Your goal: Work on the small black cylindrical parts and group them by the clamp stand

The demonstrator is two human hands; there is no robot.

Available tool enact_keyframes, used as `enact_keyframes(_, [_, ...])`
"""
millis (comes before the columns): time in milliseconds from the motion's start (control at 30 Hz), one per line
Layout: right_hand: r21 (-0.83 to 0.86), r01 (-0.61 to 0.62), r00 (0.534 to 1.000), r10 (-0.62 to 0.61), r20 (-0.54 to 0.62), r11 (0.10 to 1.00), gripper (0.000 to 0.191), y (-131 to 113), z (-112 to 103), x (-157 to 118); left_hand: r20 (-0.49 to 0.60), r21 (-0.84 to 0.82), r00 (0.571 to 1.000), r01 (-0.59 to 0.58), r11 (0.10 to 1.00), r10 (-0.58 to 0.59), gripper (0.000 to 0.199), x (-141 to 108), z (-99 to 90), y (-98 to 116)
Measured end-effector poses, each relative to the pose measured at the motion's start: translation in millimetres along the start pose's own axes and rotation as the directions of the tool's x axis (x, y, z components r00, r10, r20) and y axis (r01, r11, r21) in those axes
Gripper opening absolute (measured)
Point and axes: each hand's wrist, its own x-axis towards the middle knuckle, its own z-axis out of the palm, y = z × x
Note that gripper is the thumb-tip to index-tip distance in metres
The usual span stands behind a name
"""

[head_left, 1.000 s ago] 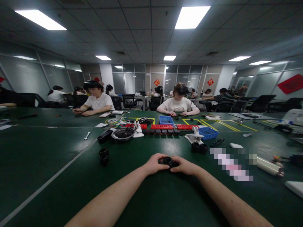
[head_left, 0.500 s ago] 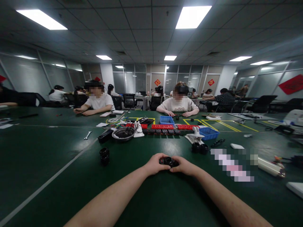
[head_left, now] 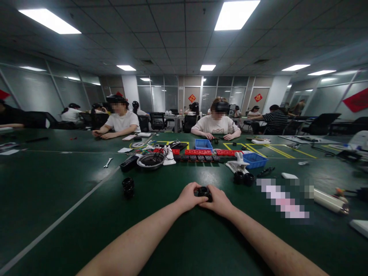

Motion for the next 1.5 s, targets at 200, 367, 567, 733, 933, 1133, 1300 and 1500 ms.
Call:
enact_keyframes(200, [0.477, 0.049, 0.945, -0.195, 0.263, 0.878, 0.042, 14, -16, 5, 0.102, -0.07, 0.99, -0.086, 0.994, 0.093, 0.041, 1, -8.1, -1])
enact_keyframes(367, [0.569, -0.019, 0.941, -0.178, 0.289, 0.822, 0.038, 16, -17, 4, 0.131, -0.118, 0.984, -0.109, 0.987, 0.124, 0.042, 1, -7.1, -5])
enact_keyframes(567, [0.546, -0.022, 0.937, -0.173, 0.304, 0.838, 0.037, 20, -15, 5, 0.136, -0.124, 0.985, -0.089, 0.988, 0.106, 0.046, 1, -5.1, -6])
enact_keyframes(733, [0.519, -0.032, 0.939, -0.151, 0.307, 0.854, 0.038, 26, -11, 7, 0.13, -0.135, 0.985, -0.098, 0.986, 0.116, 0.043, 2, -4.2, -6])
enact_keyframes(933, [0.446, -0.047, 0.955, -0.091, 0.283, 0.894, 0.037, 27, -7, 8, 0.104, -0.127, 0.991, -0.073, 0.989, 0.087, 0.041, 1, -3.5, -5])
enact_keyframes(1133, [0.066, -0.124, 0.992, 0.121, 0.047, 0.99, 0.039, 15, 10, 8, -0.082, -0.03, 0.994, 0.069, 0.997, -0.071, 0.04, 1, 11.5, -1])
enact_keyframes(1300, [-0.226, -0.201, 0.977, 0.18, -0.11, 0.953, 0.027, -3, 17, 2, -0.183, 0.01, 0.98, 0.084, 0.996, -0.081, 0.039, 1, 17.3, -4])
enact_keyframes(1500, [-0.005, -0.001, 0.998, 0.001, -0.06, 1.0, 0.051, 1, 7, 0, -0.044, -0.083, 0.998, -0.038, 0.996, 0.034, 0.037, 1, 6.4, -5])
